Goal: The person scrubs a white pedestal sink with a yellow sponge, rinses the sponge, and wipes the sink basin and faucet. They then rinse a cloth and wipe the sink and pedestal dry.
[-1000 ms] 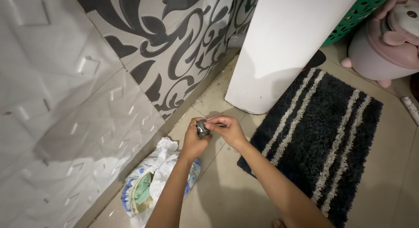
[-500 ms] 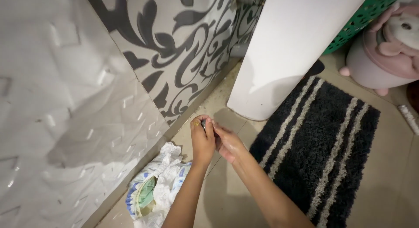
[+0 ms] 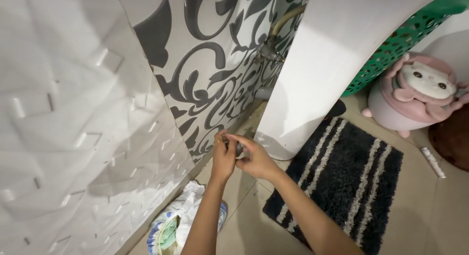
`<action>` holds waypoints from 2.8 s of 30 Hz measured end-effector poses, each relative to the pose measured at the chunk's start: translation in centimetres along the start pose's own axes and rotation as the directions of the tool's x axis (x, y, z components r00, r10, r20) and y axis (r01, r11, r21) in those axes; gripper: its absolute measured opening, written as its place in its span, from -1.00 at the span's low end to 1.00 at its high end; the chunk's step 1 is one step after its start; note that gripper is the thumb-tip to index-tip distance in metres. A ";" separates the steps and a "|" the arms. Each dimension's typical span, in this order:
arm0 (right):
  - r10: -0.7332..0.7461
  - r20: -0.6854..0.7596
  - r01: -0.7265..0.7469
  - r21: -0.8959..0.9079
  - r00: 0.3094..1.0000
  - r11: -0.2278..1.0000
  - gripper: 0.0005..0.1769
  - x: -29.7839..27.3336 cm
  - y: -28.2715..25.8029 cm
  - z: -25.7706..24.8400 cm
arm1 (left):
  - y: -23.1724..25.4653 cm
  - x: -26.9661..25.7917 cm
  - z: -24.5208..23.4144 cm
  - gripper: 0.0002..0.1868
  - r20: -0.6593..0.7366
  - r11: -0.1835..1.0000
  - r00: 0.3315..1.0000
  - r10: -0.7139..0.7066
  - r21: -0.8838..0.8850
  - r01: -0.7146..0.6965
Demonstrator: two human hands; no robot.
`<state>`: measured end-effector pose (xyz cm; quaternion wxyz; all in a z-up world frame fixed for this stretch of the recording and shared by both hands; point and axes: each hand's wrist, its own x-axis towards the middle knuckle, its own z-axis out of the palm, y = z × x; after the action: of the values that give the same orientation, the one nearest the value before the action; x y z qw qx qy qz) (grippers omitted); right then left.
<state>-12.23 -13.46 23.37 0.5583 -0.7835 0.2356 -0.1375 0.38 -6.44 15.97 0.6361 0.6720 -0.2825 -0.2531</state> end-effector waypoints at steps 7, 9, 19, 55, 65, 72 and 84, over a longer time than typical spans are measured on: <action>-0.262 -0.242 0.200 -0.253 0.934 0.947 -0.31 2.0 -5.1 -3.5 | 7.2 2.8 1.7 -0.14 -0.043 0.997 0.998 0.044 -0.055 -0.046; -0.313 -0.384 0.233 -0.241 0.869 0.942 -0.39 2.8 -5.7 -4.0 | 10.1 3.3 1.5 -0.27 -0.015 0.911 0.969 -0.245 -0.345 0.225; -0.536 -0.385 0.130 -0.710 0.751 0.692 -0.29 7.8 -6.0 -8.1 | 9.8 10.4 5.9 -0.68 0.340 0.622 0.927 -0.157 -0.695 0.360; -0.520 -0.453 -0.416 -0.888 0.724 0.194 0.38 10.0 1.3 -13.0 | 5.7 24.9 16.3 -0.79 0.512 0.953 0.849 -0.128 -0.173 0.248; -0.553 -0.446 -0.413 -0.890 0.704 0.192 0.23 10.2 1.1 -12.8 | 7.7 23.2 18.4 -0.64 0.414 0.848 0.872 -0.260 -0.334 0.411; -0.539 -0.438 -0.394 -0.897 0.720 0.202 0.15 9.8 1.0 -12.2 | 9.7 22.1 18.1 -0.61 0.354 0.820 0.912 -0.209 -0.445 0.361; -0.495 -0.432 -0.358 -0.902 0.754 0.242 0.21 9.2 0.6 -12.1 | 9.6 21.6 18.7 -0.58 0.215 0.833 0.944 -0.249 -0.450 0.322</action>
<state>-10.31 -28.19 26.43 -0.1743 -0.8606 0.4069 -0.2519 2.13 -35.28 24.79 0.7146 0.5077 -0.1534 -0.4562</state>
